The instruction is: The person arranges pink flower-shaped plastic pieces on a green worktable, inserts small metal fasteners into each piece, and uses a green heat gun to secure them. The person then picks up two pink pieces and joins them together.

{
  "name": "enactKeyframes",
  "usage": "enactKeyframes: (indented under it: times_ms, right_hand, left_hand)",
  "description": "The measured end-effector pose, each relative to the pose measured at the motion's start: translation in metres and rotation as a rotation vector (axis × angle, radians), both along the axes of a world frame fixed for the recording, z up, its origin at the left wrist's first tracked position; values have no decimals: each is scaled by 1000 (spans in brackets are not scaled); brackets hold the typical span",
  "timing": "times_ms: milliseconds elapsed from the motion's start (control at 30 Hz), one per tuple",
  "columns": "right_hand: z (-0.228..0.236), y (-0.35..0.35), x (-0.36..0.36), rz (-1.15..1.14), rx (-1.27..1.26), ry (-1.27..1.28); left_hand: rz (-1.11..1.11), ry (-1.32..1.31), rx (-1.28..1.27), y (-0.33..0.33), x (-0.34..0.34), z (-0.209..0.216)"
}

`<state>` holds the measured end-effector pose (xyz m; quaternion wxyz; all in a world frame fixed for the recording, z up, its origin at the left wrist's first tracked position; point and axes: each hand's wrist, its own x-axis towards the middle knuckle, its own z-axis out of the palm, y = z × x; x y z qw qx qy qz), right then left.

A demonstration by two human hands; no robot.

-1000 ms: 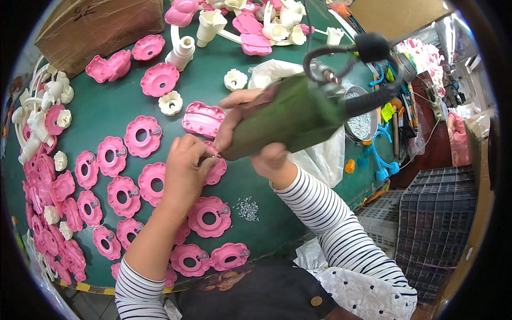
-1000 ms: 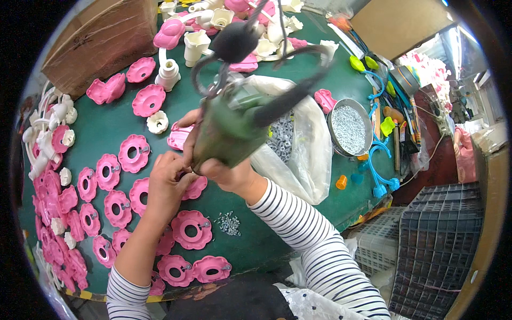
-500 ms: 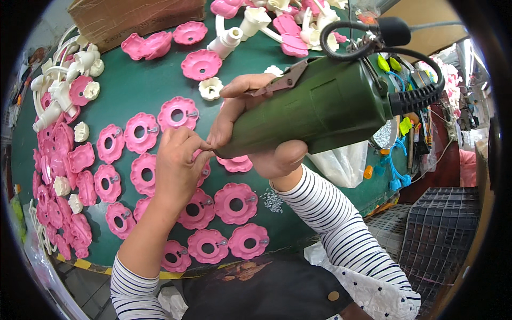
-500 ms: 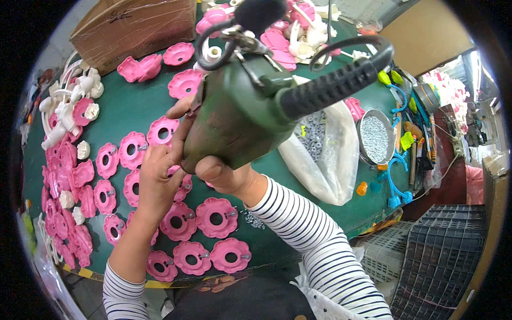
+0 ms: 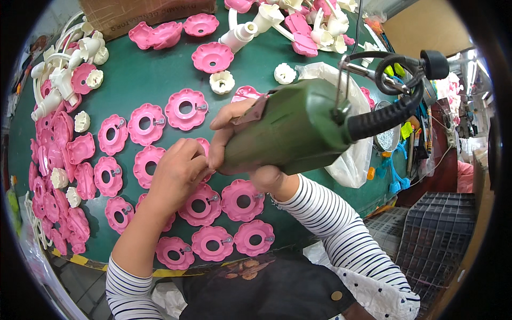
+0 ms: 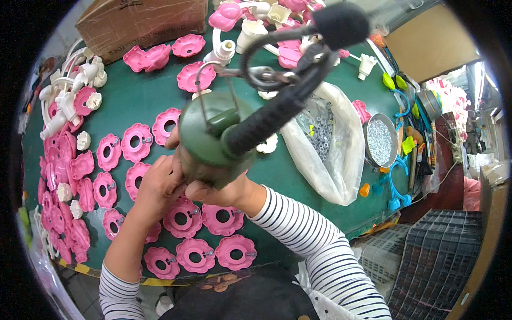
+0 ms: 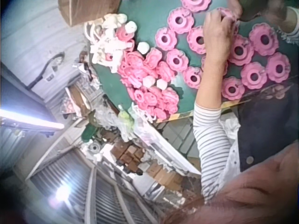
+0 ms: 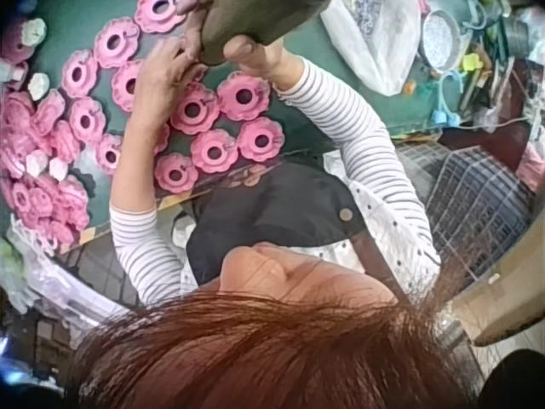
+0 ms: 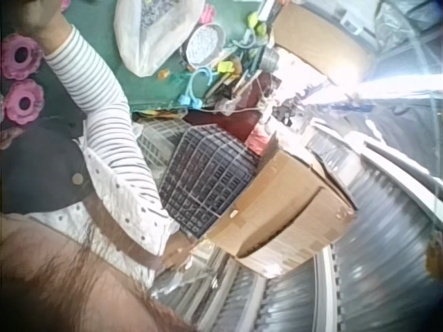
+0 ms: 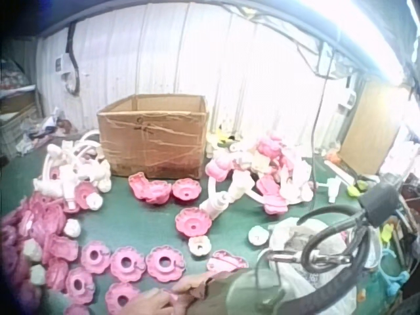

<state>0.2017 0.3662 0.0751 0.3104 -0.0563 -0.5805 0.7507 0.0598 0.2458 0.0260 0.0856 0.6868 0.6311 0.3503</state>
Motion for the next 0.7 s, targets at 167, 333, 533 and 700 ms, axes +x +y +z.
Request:
enactKeyframes:
  times_ms: [167, 333, 533, 700]
  right_hand:
    - [-27, 1, 3, 61, 42, 46]
    - [-31, 5, -9, 157, 60, 97]
    - [2, 13, -17, -47, -6, 143]
    - [17, 33, -27, -151, 107, 125]
  left_hand:
    - [-1, -11, -3, 0, -2, -6]
    - [30, -109, 29, -2, 1, -9]
    - [158, -59, 36, 3, 0, 0]
    - [123, -35, 179, 31, -17, 4]
